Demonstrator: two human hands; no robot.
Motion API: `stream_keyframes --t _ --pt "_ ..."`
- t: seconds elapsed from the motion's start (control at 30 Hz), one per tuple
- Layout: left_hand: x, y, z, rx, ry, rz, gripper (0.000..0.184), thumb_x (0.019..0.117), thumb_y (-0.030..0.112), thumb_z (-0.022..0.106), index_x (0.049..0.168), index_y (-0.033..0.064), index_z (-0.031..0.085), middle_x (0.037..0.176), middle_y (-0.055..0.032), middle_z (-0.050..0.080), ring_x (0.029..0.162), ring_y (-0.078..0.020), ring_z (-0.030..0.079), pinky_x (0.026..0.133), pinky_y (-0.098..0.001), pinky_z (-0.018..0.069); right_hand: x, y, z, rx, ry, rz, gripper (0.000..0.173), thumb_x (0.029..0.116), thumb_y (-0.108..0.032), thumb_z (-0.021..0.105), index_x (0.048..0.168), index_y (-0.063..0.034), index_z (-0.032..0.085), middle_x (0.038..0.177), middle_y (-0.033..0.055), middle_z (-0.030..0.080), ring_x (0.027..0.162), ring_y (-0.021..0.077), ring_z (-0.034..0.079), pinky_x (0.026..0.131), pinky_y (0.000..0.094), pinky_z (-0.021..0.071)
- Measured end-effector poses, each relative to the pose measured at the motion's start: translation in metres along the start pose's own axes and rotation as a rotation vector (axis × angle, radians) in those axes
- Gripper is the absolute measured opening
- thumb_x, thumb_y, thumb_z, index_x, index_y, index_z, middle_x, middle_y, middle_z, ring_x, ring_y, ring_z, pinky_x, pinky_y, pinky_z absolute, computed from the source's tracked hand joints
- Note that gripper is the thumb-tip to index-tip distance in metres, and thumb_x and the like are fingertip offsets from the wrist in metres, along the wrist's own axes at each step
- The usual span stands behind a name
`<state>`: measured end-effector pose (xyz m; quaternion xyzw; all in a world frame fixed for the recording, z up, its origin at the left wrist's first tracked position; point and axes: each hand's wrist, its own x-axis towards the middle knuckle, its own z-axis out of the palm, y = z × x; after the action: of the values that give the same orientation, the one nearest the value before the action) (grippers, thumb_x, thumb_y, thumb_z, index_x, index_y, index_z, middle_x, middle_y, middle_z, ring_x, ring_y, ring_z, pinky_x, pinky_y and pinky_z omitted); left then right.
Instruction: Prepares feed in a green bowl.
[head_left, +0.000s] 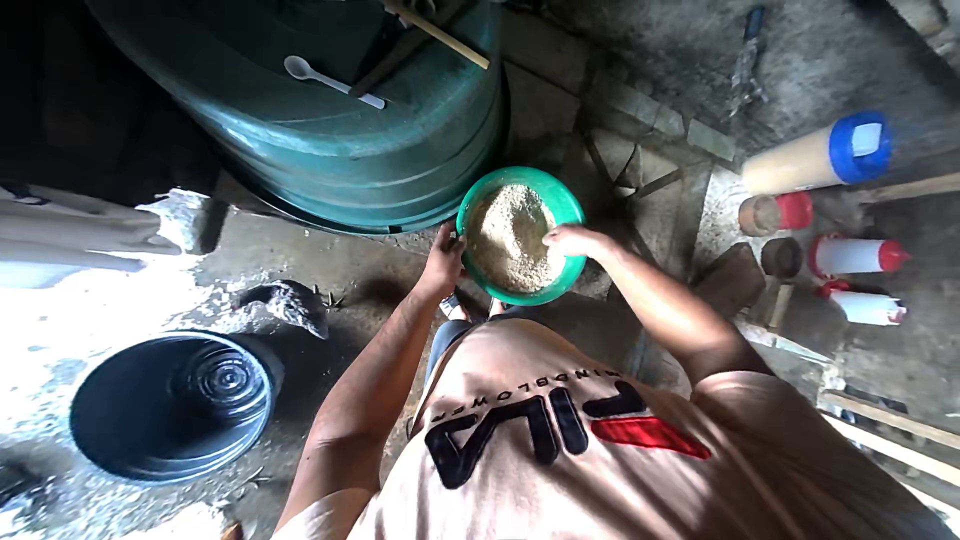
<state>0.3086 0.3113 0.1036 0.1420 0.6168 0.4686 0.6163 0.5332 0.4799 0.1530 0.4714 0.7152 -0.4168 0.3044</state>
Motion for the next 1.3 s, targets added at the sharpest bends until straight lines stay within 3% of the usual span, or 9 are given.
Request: stream_keyframes --t 0.1,0.3,0.4,0.53,0.7,0.8,1.0,1.1,1.3 --pt "-0.002 0.0 0.004 -0.034 0.018 -0.011 0.035 0.111 0.02 0.044 0.146 0.0177 0.043 0.124 -0.0166 0.063 0.103 -0.0334 0.068 0.071 -0.0561 0.0588 0.002 0.007 0.027 -0.211 -0.128 -0.043 0.042 0.1079 -0.033 0.047 0.112 0.0003 0.073 0.112 0.0248 0.07 0.109 0.0408 0.066 0.095 0.0646 0.048" --pt "0.0 -0.004 0.005 -0.028 0.013 -0.005 0.038 0.1111 0.021 0.044 0.148 0.0185 0.039 0.126 -0.0177 0.062 0.104 -0.0351 0.068 0.072 -0.0586 0.059 -0.004 -0.01 0.064 0.025 -0.169 -0.306 0.04 0.1096 -0.017 0.043 0.141 0.0035 0.057 0.141 0.0263 0.058 0.133 0.0379 0.054 0.113 0.056 0.0388" --pt "-0.003 -0.006 0.008 -0.044 -0.001 0.018 0.038 0.1112 0.02 0.044 0.149 0.0182 0.038 0.126 -0.0184 0.061 0.101 -0.0352 0.068 0.07 -0.058 0.0594 0.004 -0.022 0.075 0.215 -0.062 -0.358 0.036 0.1074 -0.013 0.043 0.135 0.0066 0.057 0.136 0.0271 0.058 0.128 0.0348 0.055 0.109 0.0517 0.0415" --pt "-0.008 -0.008 0.006 -0.054 -0.028 0.037 0.039 0.1111 0.02 0.044 0.149 0.0188 0.038 0.126 -0.0183 0.061 0.1 -0.0348 0.07 0.068 -0.0564 0.061 0.013 -0.031 0.069 0.505 0.013 -0.277 0.055 0.1063 -0.018 0.041 0.158 -0.0016 0.036 0.164 0.0191 0.035 0.151 0.0297 0.036 0.122 0.0495 0.031" --pt "-0.009 -0.016 -0.003 -0.074 -0.005 -0.001 0.039 0.1111 0.019 0.044 0.15 0.0173 0.038 0.125 -0.019 0.061 0.101 -0.0349 0.069 0.071 -0.0565 0.0605 0.014 -0.012 0.053 0.81 0.168 -0.008 0.042 0.1092 -0.035 0.042 0.145 -0.0136 0.049 0.125 0.0152 0.062 0.098 0.0247 0.062 0.078 0.0436 0.0537" --pt "-0.009 -0.017 -0.008 -0.076 0.005 -0.017 0.038 0.1112 0.019 0.043 0.149 0.0174 0.039 0.126 -0.019 0.061 0.1 -0.035 0.069 0.07 -0.056 0.0607 -0.003 0.007 0.043 0.454 0.213 -0.128 0.05 0.1083 -0.02 0.048 0.156 -0.0094 0.042 0.141 0.0191 0.06 0.123 0.0301 0.063 0.102 0.0486 0.0521" --pt "-0.009 -0.015 -0.01 -0.054 0.004 -0.009 0.035 0.1112 0.02 0.044 0.146 0.018 0.041 0.12 -0.0174 0.063 0.098 -0.0338 0.07 0.069 -0.0554 0.0606 -0.009 0.029 0.083 -0.463 0.086 -0.503 0.04 0.1032 -0.025 0.044 0.127 -0.0186 0.075 0.142 0.0035 0.065 0.146 0.0315 0.045 0.126 0.0581 0.0197" --pt "-0.016 -0.019 -0.011 0.017 -0.006 0.008 0.035 0.1119 0.026 0.043 0.147 0.0223 0.04 0.125 -0.0167 0.062 0.1 -0.0357 0.068 0.068 -0.0571 0.0586 0.008 0.016 0.096 -0.596 0.023 -0.532 0.045 0.1069 -0.033 0.035 0.12 -0.0111 0.072 0.14 0.0079 0.064 0.146 0.0348 0.042 0.125 0.062 0.0107" --pt "-0.022 -0.022 -0.015 0.052 -0.012 0.014 0.038 0.1121 0.029 0.041 0.149 0.0243 0.037 0.13 -0.0185 0.059 0.104 -0.0397 0.066 0.07 -0.0623 0.0579 0.033 -0.013 0.109 -0.693 0.034 -0.409 0.05 0.1056 -0.037 0.038 0.111 -0.0001 0.072 0.127 0.0179 0.068 0.134 0.0359 0.053 0.121 0.0609 0.021"
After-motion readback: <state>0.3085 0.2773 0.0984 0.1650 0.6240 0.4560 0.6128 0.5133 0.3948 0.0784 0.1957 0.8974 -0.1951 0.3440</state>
